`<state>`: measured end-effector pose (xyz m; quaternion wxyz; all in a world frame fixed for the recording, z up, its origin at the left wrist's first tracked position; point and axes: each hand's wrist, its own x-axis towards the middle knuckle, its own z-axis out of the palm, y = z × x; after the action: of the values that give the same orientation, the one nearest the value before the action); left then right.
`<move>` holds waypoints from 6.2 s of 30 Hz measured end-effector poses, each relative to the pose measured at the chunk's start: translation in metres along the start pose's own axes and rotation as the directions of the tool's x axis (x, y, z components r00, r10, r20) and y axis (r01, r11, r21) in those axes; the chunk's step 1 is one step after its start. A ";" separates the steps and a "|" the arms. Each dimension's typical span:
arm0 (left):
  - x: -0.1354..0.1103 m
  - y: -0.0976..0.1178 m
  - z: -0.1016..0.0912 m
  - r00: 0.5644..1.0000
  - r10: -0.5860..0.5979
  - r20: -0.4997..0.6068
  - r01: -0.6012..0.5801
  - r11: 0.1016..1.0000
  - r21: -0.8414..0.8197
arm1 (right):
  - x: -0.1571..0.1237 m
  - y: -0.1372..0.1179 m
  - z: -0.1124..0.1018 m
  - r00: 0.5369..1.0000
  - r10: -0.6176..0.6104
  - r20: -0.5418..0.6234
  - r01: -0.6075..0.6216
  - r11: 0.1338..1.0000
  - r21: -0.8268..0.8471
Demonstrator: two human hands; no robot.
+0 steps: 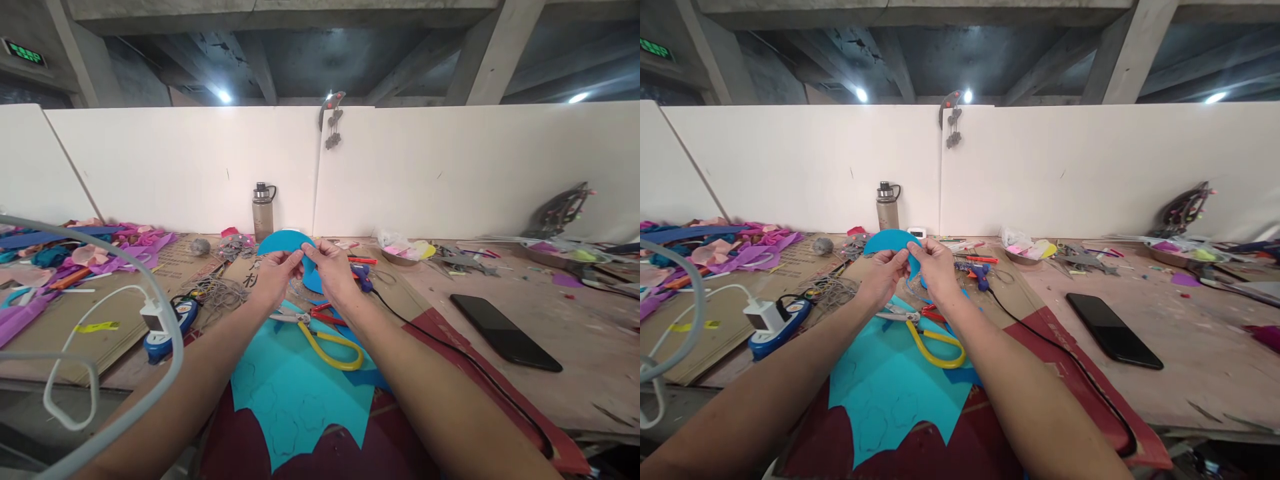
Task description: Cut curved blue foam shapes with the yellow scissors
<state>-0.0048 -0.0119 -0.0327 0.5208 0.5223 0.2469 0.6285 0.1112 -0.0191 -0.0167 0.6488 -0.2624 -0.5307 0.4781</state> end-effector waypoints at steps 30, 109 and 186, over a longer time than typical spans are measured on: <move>0.005 0.012 0.001 0.986 -0.133 -0.103 0.100 0.956 -0.276 | -0.001 -0.004 -0.003 0.974 -0.224 0.019 0.206 0.855 -0.476; -0.001 0.037 0.009 0.874 -0.485 -0.034 0.367 0.705 -0.607 | -0.002 -0.006 -0.019 0.720 -0.605 0.340 0.595 0.285 -0.751; 0.006 0.027 -0.021 0.941 -0.132 0.311 0.146 0.989 -0.022 | 0.002 -0.018 -0.019 0.920 -0.338 0.198 0.390 0.744 -0.542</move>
<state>-0.0338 -0.0106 -0.0142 0.6074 0.5837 0.1846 0.5063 0.1350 -0.0217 -0.0063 0.5970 -0.3149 -0.7176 0.1717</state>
